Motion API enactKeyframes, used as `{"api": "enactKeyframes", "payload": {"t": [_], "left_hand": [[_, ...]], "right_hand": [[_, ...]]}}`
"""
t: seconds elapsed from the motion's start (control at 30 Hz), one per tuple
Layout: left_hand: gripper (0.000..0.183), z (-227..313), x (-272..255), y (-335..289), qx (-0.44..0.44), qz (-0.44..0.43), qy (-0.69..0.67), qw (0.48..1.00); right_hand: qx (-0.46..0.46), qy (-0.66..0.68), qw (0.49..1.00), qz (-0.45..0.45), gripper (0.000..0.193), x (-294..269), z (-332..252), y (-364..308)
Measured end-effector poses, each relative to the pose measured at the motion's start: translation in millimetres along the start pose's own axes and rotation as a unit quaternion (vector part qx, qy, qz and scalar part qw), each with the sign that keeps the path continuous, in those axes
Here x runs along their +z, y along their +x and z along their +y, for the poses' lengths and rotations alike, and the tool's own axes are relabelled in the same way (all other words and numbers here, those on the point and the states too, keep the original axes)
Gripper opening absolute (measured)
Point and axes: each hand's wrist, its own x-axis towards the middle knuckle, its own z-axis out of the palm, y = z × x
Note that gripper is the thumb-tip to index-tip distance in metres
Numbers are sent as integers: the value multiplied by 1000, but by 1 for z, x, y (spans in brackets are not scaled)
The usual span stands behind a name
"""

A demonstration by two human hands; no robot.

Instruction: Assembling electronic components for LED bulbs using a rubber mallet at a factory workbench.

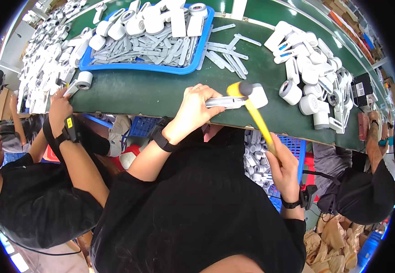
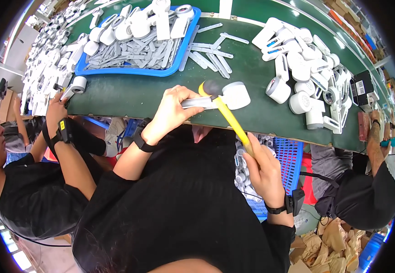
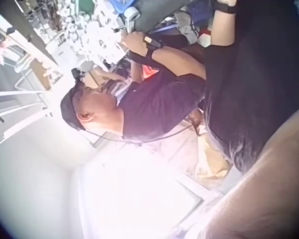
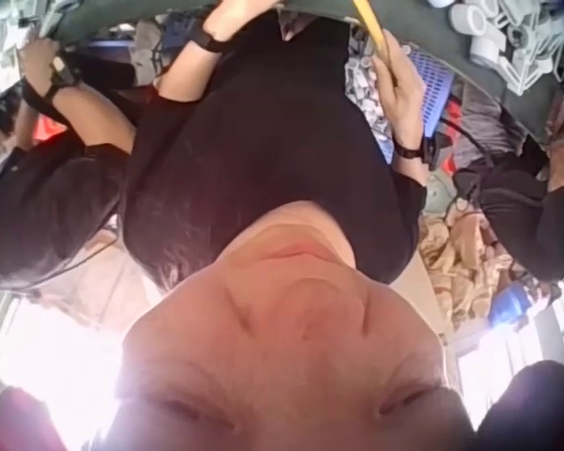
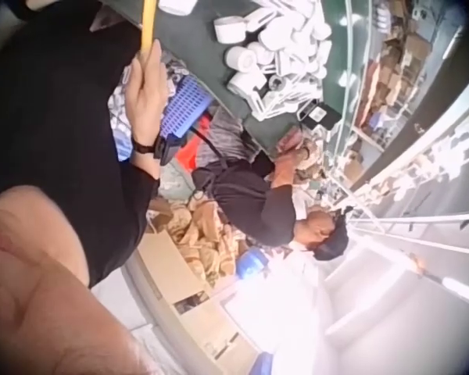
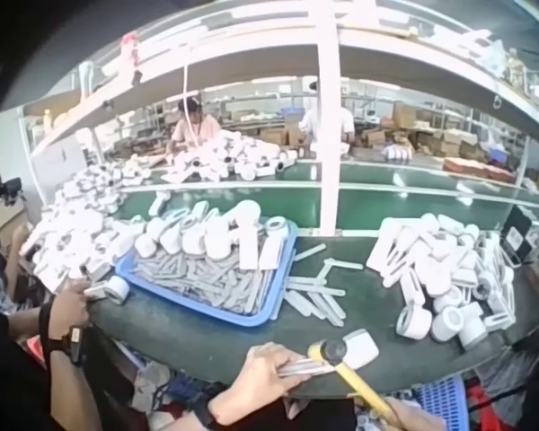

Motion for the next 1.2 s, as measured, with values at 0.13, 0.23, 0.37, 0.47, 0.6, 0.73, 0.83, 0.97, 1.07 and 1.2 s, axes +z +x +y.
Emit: {"api": "enactKeyframes", "payload": {"t": [0.13, 0.23, 0.37, 0.47, 0.6, 0.73, 0.83, 0.97, 1.07, 1.2], "left_hand": [[25, -5, 3, 1, 22, 31, 0, 999], [26, 1, 1, -1, 2, 14, 6, 1000], [27, 1, 2, -3, 3, 13, -1, 1000], [29, -1, 1, -8, -11, 20, 21, 1000], [31, -10, -7, -10, -19, 24, 31, 999], [33, -18, -7, -24, -71, 22, 12, 997], [35, -20, -6, -24, -67, 33, 23, 997], [34, -24, -3, -27, -56, 59, 27, 996], [35, -22, -5, -26, -56, 49, 14, 997], [37, -22, -4, -25, -71, 40, 25, 996]], "right_hand": [[84, -40, 991, -100, 44, 3, 5, 6], [30, -25, 998, -49, 42, 3, -1, 4], [17, -16, 999, -37, 41, 7, 2, 0], [89, -66, 985, -136, 42, 3, -4, 6], [-10, 21, 1000, -14, 41, 11, 1, 11], [69, -38, 986, -146, 42, 10, -4, 19], [-9, 34, 998, -61, 42, 16, -12, 20], [71, -56, 983, -162, 42, 15, -11, 28], [-14, 23, 998, -54, 41, 16, -12, 22], [-2, -43, 991, -124, 41, 15, -12, 21]]}}
